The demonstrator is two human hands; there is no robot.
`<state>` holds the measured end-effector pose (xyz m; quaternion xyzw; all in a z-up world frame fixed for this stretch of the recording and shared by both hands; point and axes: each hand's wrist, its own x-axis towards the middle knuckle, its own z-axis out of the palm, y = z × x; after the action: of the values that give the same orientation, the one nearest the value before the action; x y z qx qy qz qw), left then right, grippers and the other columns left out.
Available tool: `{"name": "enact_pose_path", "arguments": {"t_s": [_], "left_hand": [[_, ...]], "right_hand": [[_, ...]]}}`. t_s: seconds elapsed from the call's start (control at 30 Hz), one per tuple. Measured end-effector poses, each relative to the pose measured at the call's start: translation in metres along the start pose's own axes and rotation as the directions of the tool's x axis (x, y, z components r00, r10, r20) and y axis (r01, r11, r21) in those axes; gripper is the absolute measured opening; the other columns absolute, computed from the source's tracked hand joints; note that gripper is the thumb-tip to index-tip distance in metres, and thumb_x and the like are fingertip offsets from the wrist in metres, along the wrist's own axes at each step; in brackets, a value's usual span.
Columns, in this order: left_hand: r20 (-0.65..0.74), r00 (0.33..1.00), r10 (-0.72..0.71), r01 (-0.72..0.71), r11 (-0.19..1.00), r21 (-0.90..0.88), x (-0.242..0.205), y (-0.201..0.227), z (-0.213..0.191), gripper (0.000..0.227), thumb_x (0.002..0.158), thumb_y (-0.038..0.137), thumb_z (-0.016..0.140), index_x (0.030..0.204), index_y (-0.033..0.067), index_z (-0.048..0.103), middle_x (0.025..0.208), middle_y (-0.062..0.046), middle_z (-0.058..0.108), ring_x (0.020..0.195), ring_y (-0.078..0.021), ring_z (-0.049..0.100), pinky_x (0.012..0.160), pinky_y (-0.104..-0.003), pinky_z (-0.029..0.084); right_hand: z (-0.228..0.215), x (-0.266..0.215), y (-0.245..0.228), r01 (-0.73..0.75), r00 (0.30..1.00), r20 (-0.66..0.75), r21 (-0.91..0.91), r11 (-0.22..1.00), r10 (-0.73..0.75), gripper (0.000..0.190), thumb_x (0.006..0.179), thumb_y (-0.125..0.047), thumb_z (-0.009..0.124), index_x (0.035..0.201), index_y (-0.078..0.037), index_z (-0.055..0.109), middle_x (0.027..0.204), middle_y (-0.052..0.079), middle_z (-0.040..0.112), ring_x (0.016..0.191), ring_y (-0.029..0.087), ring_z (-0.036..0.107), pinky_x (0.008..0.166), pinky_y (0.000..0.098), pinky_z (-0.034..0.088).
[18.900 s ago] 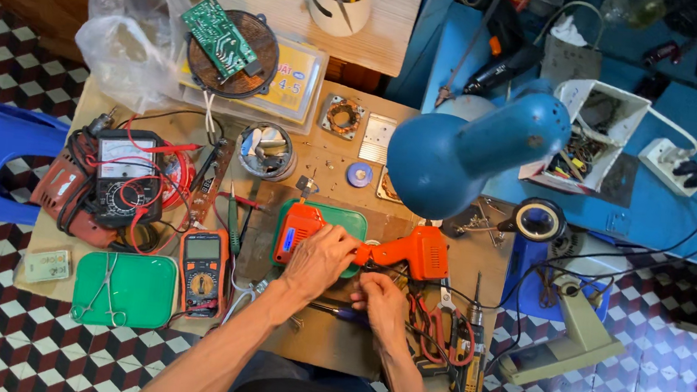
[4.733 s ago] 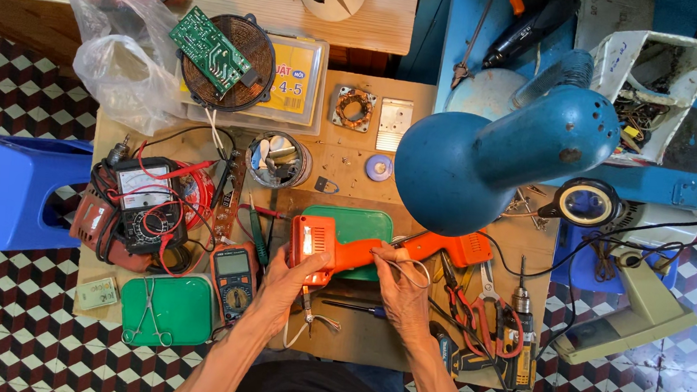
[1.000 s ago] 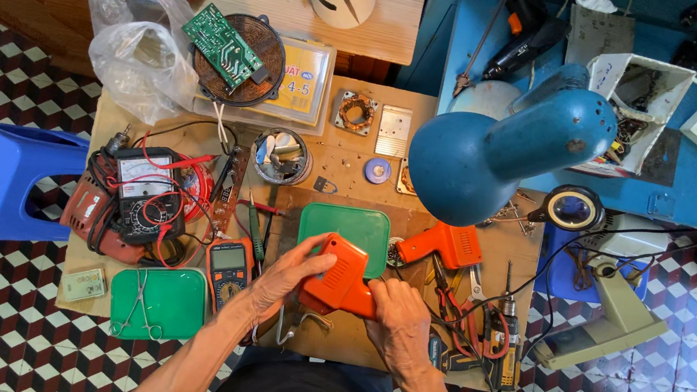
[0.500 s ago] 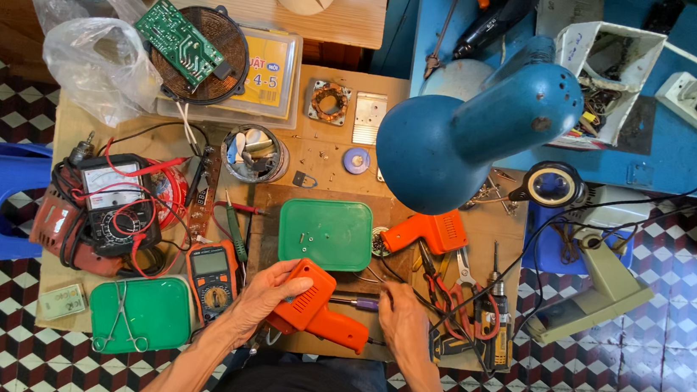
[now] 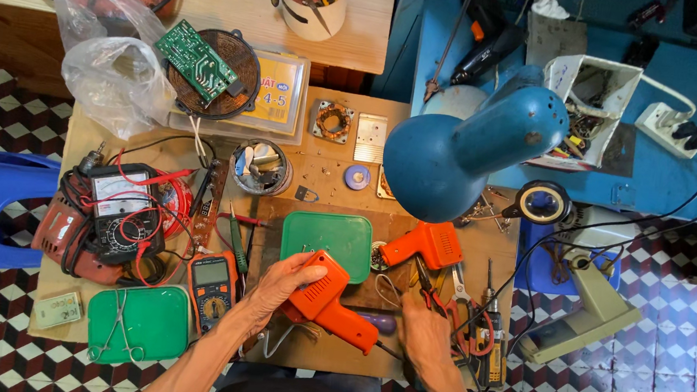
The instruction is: The person disassembles an orange heat gun using a screwdriver, removes screws, and opens the casing to access the internal components. They manipulate the internal parts and wires while the device remains open on the workbench.
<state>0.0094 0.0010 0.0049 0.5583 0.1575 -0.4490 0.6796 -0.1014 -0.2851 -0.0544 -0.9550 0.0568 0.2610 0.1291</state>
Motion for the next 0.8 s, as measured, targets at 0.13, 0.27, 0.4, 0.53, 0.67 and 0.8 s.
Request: {"name": "enact_pose_path", "arguments": {"t_s": [0.13, 0.27, 0.4, 0.53, 0.67, 0.8], "left_hand": [[-0.031, 0.999, 0.012, -0.011, 0.999, 0.044, 0.009, 0.005, 0.003, 0.081, 0.077, 0.052, 0.073, 0.143, 0.0097, 0.056, 0.127, -0.009, 0.068, 0.116, -0.017, 0.065, 0.099, -0.033, 0.05], [0.004, 0.999, 0.05, -0.05, 0.998, 0.023, 0.012, 0.006, 0.006, 0.081, 0.078, 0.054, 0.073, 0.142, 0.0072, 0.058, 0.125, -0.01, 0.07, 0.115, -0.0174, 0.066, 0.099, -0.032, 0.05], [0.018, 0.998, 0.067, -0.067, 0.997, -0.027, 0.01, 0.007, 0.014, 0.081, 0.078, 0.051, 0.074, 0.143, 0.0072, 0.056, 0.126, -0.01, 0.069, 0.114, -0.0185, 0.066, 0.097, -0.033, 0.052], [-0.028, 0.999, 0.027, -0.027, 1.0, -0.016, 0.006, 0.007, 0.016, 0.082, 0.077, 0.05, 0.074, 0.145, 0.011, 0.053, 0.13, -0.009, 0.067, 0.118, -0.0187, 0.065, 0.095, -0.034, 0.054], [0.0, 0.998, 0.061, -0.061, 0.997, -0.037, 0.006, 0.006, 0.015, 0.082, 0.078, 0.048, 0.075, 0.146, 0.009, 0.051, 0.134, -0.011, 0.066, 0.12, -0.0197, 0.065, 0.096, -0.034, 0.055], [-0.021, 0.999, 0.029, -0.03, 0.999, -0.029, 0.002, 0.008, 0.016, 0.083, 0.077, 0.049, 0.074, 0.147, 0.0111, 0.05, 0.134, -0.012, 0.065, 0.119, -0.0203, 0.065, 0.094, -0.036, 0.056]], "right_hand": [[-0.071, -0.039, -0.021, -0.001, 0.946, -0.298, 0.386, 0.922, 0.126, 0.018, 0.088, -0.006, 0.062, 0.106, 0.0, 0.064, 0.1, 0.025, 0.072, 0.089, 0.036, 0.071, 0.074, 0.0431, 0.056], [-0.096, -0.033, -0.068, 0.257, 0.905, -0.32, 0.936, 0.239, 0.28, 0.014, 0.098, -0.006, 0.056, 0.109, -0.001, 0.064, 0.11, 0.017, 0.074, 0.099, 0.022, 0.078, 0.09, 0.0314, 0.064], [-0.093, -0.015, -0.124, 0.29, 0.909, -0.324, 0.944, 0.16, 0.264, 0.013, 0.099, -0.006, 0.059, 0.109, -0.002, 0.067, 0.108, 0.011, 0.077, 0.1, 0.017, 0.076, 0.09, 0.0279, 0.062], [-0.096, -0.001, -0.146, 0.21, 0.918, -0.262, 0.957, 0.198, 0.296, 0.013, 0.098, -0.009, 0.063, 0.108, -0.002, 0.068, 0.105, 0.01, 0.079, 0.094, 0.014, 0.074, 0.074, 0.0269, 0.055], [-0.097, -0.004, -0.146, 0.347, 0.87, -0.443, 0.861, 0.371, 0.216, 0.011, 0.098, -0.008, 0.067, 0.107, -0.001, 0.069, 0.103, 0.01, 0.078, 0.099, 0.012, 0.075, 0.082, 0.0241, 0.059], [-0.094, -0.008, -0.147, 0.271, 0.891, -0.392, 0.864, 0.424, 0.229, 0.013, 0.098, -0.007, 0.065, 0.11, -0.001, 0.069, 0.102, 0.011, 0.08, 0.087, 0.018, 0.073, 0.074, 0.0289, 0.059]]}}
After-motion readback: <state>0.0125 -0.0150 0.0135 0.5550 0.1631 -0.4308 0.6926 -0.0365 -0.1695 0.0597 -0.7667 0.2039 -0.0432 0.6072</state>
